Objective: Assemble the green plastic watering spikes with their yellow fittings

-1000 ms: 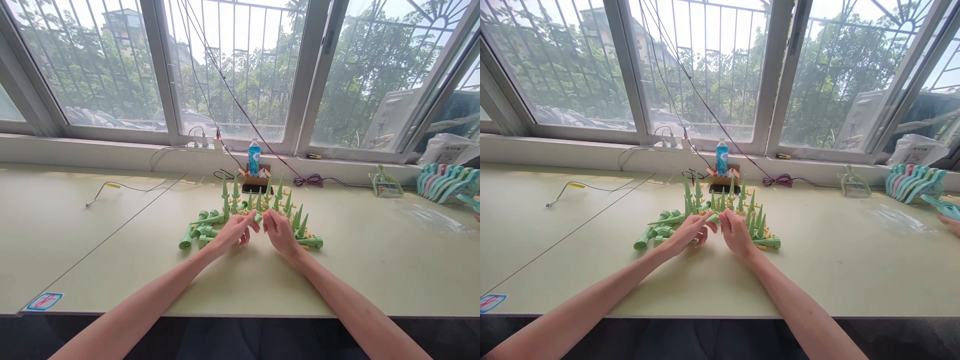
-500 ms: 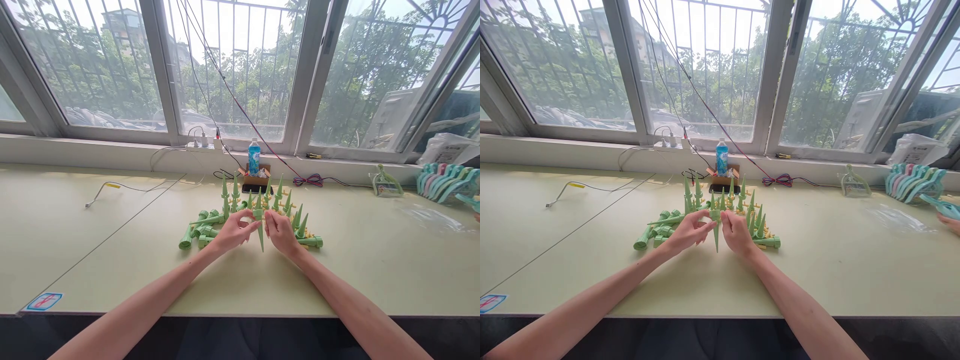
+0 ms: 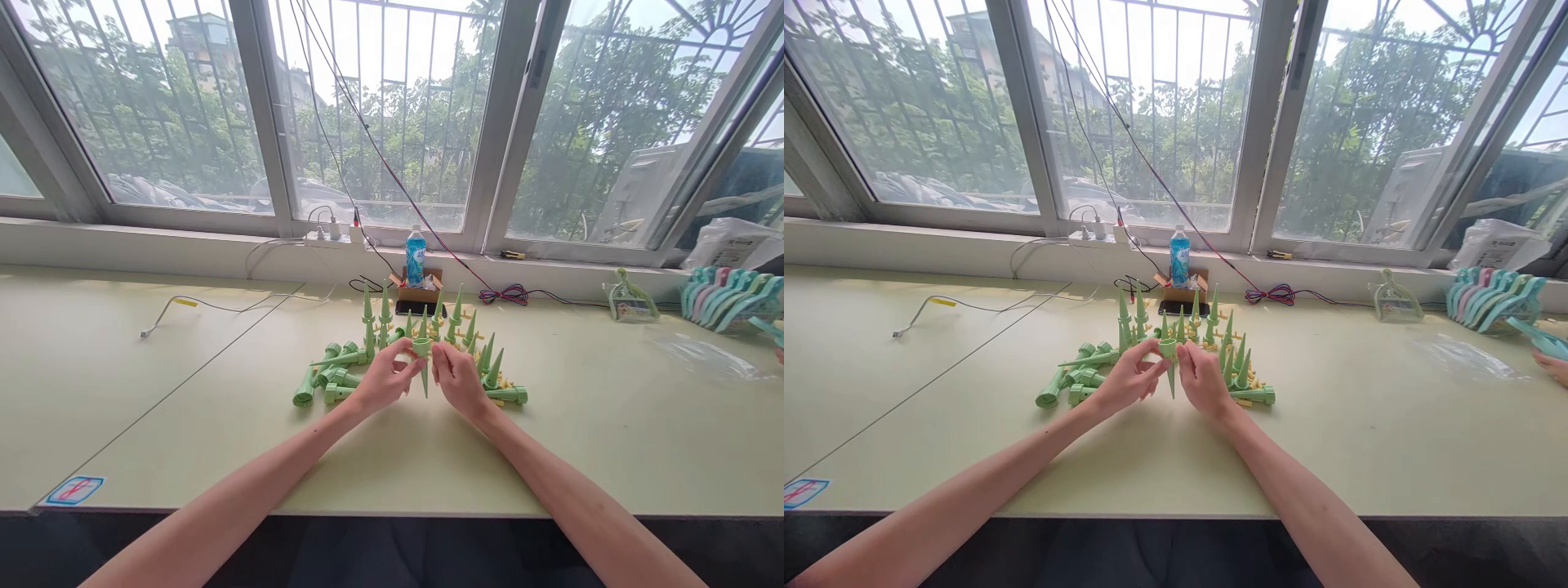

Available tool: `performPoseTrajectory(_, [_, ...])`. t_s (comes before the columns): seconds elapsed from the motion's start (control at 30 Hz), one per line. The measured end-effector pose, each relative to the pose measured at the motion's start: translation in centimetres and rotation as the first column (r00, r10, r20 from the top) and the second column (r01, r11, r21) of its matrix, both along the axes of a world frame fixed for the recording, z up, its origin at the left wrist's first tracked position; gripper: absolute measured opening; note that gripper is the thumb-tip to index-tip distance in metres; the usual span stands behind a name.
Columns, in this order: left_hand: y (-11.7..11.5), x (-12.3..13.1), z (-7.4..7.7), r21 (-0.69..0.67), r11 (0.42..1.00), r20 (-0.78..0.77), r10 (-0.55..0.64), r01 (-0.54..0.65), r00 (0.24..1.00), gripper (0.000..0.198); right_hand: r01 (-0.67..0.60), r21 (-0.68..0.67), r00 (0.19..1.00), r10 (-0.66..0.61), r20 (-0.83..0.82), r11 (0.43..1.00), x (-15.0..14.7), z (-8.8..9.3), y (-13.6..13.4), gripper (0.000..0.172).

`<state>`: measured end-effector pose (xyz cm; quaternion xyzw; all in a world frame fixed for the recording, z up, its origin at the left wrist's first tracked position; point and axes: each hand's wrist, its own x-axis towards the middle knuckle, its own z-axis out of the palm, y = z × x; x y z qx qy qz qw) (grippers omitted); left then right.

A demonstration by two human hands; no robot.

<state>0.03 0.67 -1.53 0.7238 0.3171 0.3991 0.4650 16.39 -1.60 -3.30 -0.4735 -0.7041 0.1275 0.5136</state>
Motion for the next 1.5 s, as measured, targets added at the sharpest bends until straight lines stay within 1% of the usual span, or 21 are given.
performPoseTrajectory(0.2, [-0.19,0.00,0.37,0.016,1.000,-0.009,0.021,-0.020,1.000,0.036,0.007,0.025,1.000,-0.007,0.018,1.000,-0.01,0.05,-0.06,0.043])
performPoseTrajectory(0.43, [-0.52,0.13,0.71,-0.016,0.999,-0.063,-0.030,0.029,0.998,0.049,0.001,0.037,1.000,-0.001,0.018,0.999,-0.03,0.29,-0.17,0.042])
performPoseTrajectory(0.73, [-0.59,-0.01,0.98,-0.044,0.997,-0.110,-0.064,0.060,0.992,0.059,-0.013,0.040,1.000,0.012,0.026,0.999,-0.03,0.32,-0.16,0.042])
performPoseTrajectory(1.0, [-0.33,-0.18,0.69,-0.091,0.989,-0.095,-0.123,0.115,0.988,0.056,-0.010,0.028,1.000,0.010,0.021,1.000,0.00,0.23,-0.14,0.041])
performPoseTrajectory(1.1, [-0.27,-0.12,0.68,-0.118,0.985,-0.065,-0.132,0.123,0.989,0.061,-0.013,0.025,1.000,0.013,0.014,1.000,0.00,0.26,-0.12,0.041])
performPoseTrajectory(1.27, [-0.27,0.09,0.75,-0.188,0.976,-0.005,-0.108,0.106,0.994,0.071,-0.004,0.029,1.000,0.003,0.030,1.000,0.05,0.21,-0.13,0.042])
performPoseTrajectory(1.5, [-0.25,0.03,0.79,-0.231,0.967,-0.011,-0.117,0.111,0.993,0.079,-0.006,0.031,0.999,0.005,0.045,1.000,0.04,0.07,-0.10,0.043])
